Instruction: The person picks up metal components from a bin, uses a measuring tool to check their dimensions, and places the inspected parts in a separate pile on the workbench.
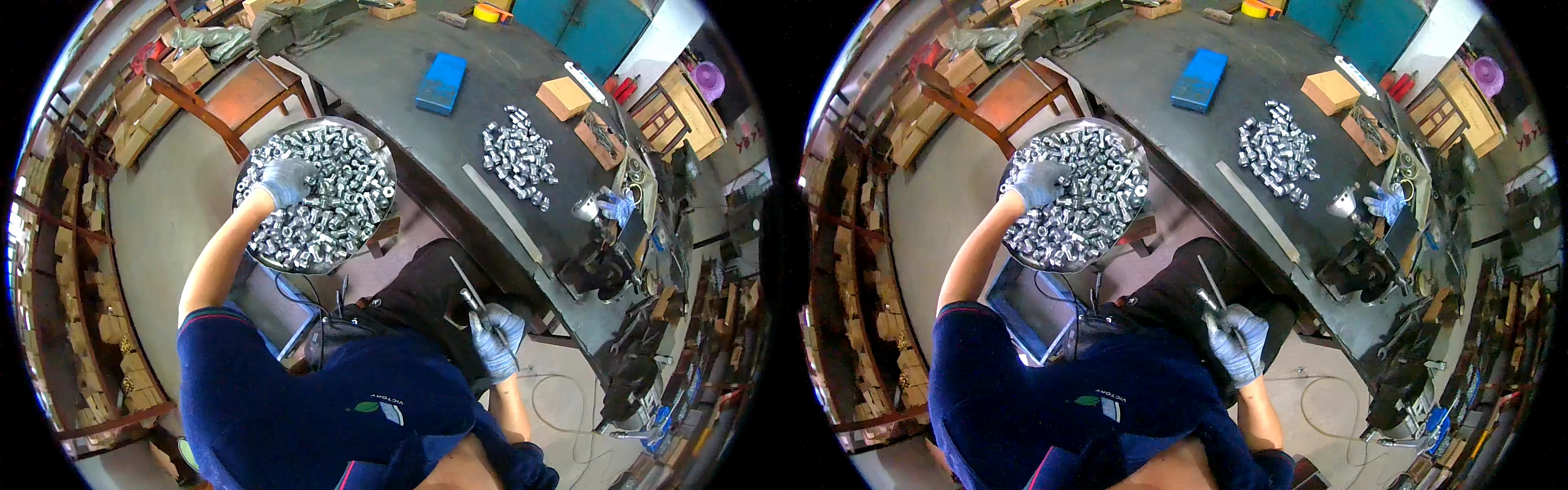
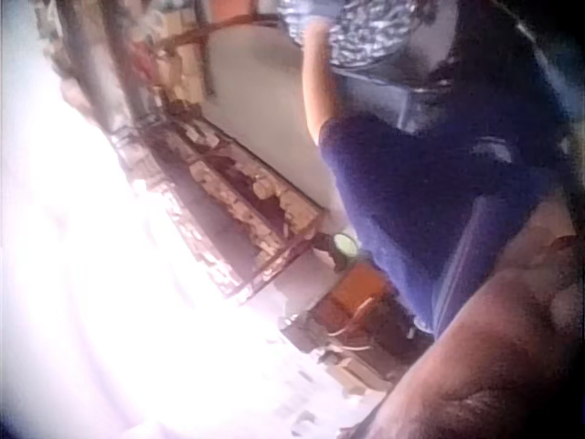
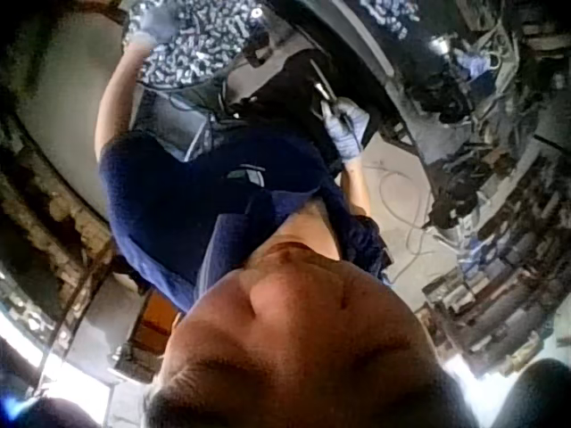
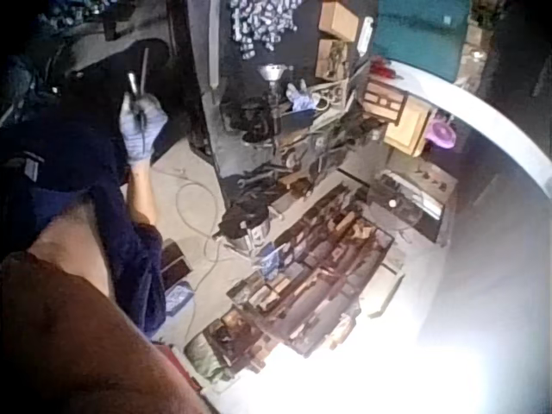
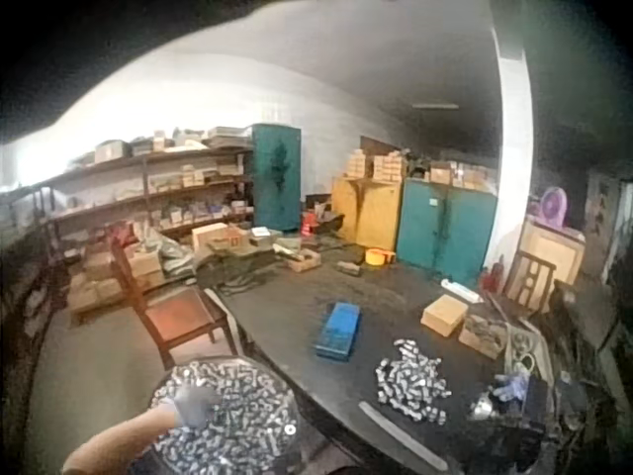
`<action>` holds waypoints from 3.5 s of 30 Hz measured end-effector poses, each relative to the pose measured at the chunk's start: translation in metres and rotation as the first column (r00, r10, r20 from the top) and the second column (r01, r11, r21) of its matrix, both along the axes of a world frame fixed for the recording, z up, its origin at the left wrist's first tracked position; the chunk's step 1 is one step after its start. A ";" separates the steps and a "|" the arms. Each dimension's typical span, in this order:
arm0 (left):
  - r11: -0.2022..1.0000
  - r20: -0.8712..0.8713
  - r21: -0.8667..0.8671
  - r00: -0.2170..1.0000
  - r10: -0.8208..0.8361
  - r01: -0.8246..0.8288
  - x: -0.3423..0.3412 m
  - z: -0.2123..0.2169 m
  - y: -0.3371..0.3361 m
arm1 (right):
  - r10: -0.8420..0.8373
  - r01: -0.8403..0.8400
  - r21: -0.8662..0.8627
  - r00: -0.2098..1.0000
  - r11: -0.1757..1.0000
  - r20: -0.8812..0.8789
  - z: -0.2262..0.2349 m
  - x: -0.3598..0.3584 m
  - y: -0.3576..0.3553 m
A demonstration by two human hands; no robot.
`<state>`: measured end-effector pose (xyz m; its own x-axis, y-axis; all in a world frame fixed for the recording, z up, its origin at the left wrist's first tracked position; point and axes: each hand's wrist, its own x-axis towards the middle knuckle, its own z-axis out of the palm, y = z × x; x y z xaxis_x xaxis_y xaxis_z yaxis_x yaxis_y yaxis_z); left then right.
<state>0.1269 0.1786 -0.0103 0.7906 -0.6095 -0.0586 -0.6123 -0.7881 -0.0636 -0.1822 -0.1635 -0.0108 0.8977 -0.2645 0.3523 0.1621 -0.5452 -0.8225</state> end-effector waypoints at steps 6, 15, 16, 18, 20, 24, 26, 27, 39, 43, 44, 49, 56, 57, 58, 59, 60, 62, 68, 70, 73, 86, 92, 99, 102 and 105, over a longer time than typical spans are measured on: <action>0.997 -0.091 0.050 0.994 0.059 -0.055 0.010 0.002 -0.004 | -0.017 0.019 0.057 0.999 0.998 -0.040 -0.001 -0.010 -0.001; 0.147 -0.658 -0.747 0.690 -0.300 -0.648 -0.023 0.035 -0.024 | -0.012 0.014 0.037 0.998 0.999 -0.055 -0.001 -0.011 -0.003; 0.073 -0.653 -0.718 0.634 -0.414 -0.692 -0.033 0.039 -0.038 | -0.012 0.014 0.030 0.998 0.999 -0.059 -0.001 -0.010 -0.003; 0.112 -0.606 -0.729 0.561 -0.563 -0.675 -0.054 0.041 -0.069 | 0.011 -0.008 0.039 0.998 0.999 -0.058 0.000 -0.008 -0.001; 0.179 -0.622 -0.655 0.390 -0.679 -0.734 -0.071 0.028 -0.099 | 0.020 -0.016 0.101 0.999 0.995 -0.039 0.003 -0.006 0.002; 0.317 -0.697 -0.565 0.236 -0.677 -0.762 -0.112 0.002 -0.154 | 0.029 -0.026 0.068 0.998 0.997 -0.048 0.002 -0.007 -0.003; 0.491 -0.715 -0.614 0.172 -0.677 -0.619 -0.122 0.000 -0.163 | 0.011 -0.007 0.078 0.998 0.997 -0.056 0.001 -0.009 -0.006; 0.545 -0.752 -0.613 0.209 -0.626 -0.573 -0.126 0.004 -0.167 | 0.000 0.001 0.041 0.999 0.999 -0.043 0.001 -0.009 -0.008; 0.643 -0.331 -0.741 0.726 -0.603 0.196 -0.140 0.010 -0.192 | 0.011 -0.014 -0.134 1.000 0.991 -0.021 -0.003 0.013 -0.008; 0.686 -0.185 -0.635 0.792 -0.582 0.356 -0.152 0.023 -0.199 | -0.020 -0.001 -0.220 0.996 0.976 -0.089 0.007 0.015 -0.005; 0.679 -0.120 -0.607 0.797 -0.592 0.413 -0.153 0.024 -0.201 | -0.035 0.015 -0.233 0.996 0.972 -0.080 0.006 0.016 -0.004; 0.699 -0.227 -0.608 0.762 -0.607 0.376 -0.149 0.023 -0.205 | -0.068 0.062 -0.212 0.997 0.975 -0.022 -0.001 0.017 -0.004; 0.739 -0.793 -0.606 0.301 -0.530 -0.295 -0.135 0.027 -0.194 | -0.097 0.080 -0.321 0.995 0.944 -0.036 -0.002 0.012 -0.007; 0.714 -0.757 -0.642 0.379 -0.532 -0.279 -0.141 0.026 -0.196 | -0.108 0.093 -0.341 0.994 0.935 -0.024 -0.002 0.012 -0.006; 0.702 -0.737 -0.662 0.398 -0.546 -0.262 -0.142 0.023 -0.197 | -0.119 0.107 -0.360 0.993 0.927 -0.011 -0.001 0.013 -0.004; 0.689 -0.715 -0.683 0.417 -0.562 -0.243 -0.143 0.020 -0.198 | -0.130 0.122 -0.382 0.991 0.916 0.003 -0.001 0.013 -0.003; 0.675 -0.691 -0.703 0.435 -0.577 -0.223 -0.143 0.020 -0.198 | -0.137 0.130 -0.383 0.990 0.914 0.009 -0.001 0.013 -0.002; 0.691 -0.738 -0.668 0.371 -0.564 -0.278 -0.142 0.019 -0.198 | -0.152 0.148 -0.384 0.988 0.911 0.020 -0.002 0.011 0.000; 0.646 -0.721 -0.692 0.267 -0.639 -0.322 -0.136 0.017 -0.196 | -0.126 0.119 -0.264 0.992 0.957 -0.011 -0.007 0.012 -0.002; 0.608 -0.690 -0.722 0.286 -0.665 -0.330 -0.138 0.016 -0.197 | -0.128 0.118 -0.246 0.991 0.962 -0.025 -0.004 0.012 -0.001; 0.636 -0.735 -0.666 0.199 -0.648 -0.389 -0.140 0.014 -0.196 | -0.105 0.103 -0.189 0.994 0.977 -0.001 -0.004 0.014 -0.001; 0.762 -0.146 -0.629 0.938 -0.313 0.156 -0.114 -0.005 -0.177 | 0.215 -0.233 0.076 0.958 0.969 0.190 0.025 0.012 0.007; 0.673 -0.077 -0.707 0.922 -0.379 0.217 -0.118 -0.010 -0.180 | 0.199 -0.209 0.090 0.974 0.974 0.108 0.024 0.024 0.010; 0.757 -0.234 -0.631 0.889 -0.393 0.169 -0.120 -0.019 -0.186 | 0.166 -0.162 -0.171 0.986 0.972 0.011 0.004 0.053 0.021; 0.763 -0.265 -0.641 0.911 -0.315 0.077 -0.116 -0.008 -0.190 | 0.152 -0.115 -0.249 0.979 0.962 0.136 0.016 0.046 0.023; 0.727 -0.330 -0.686 0.908 -0.259 -0.042 -0.089 -0.009 -0.183 | 0.156 -0.121 -0.270 0.981 0.955 0.111 0.035 0.023 0.014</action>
<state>0.0378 -0.0040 -0.0198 0.7186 -0.6851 0.1190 -0.5495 -0.4546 0.7010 -0.1597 -0.1496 0.0242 0.8611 -0.0236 0.5079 0.3471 -0.7026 -0.6212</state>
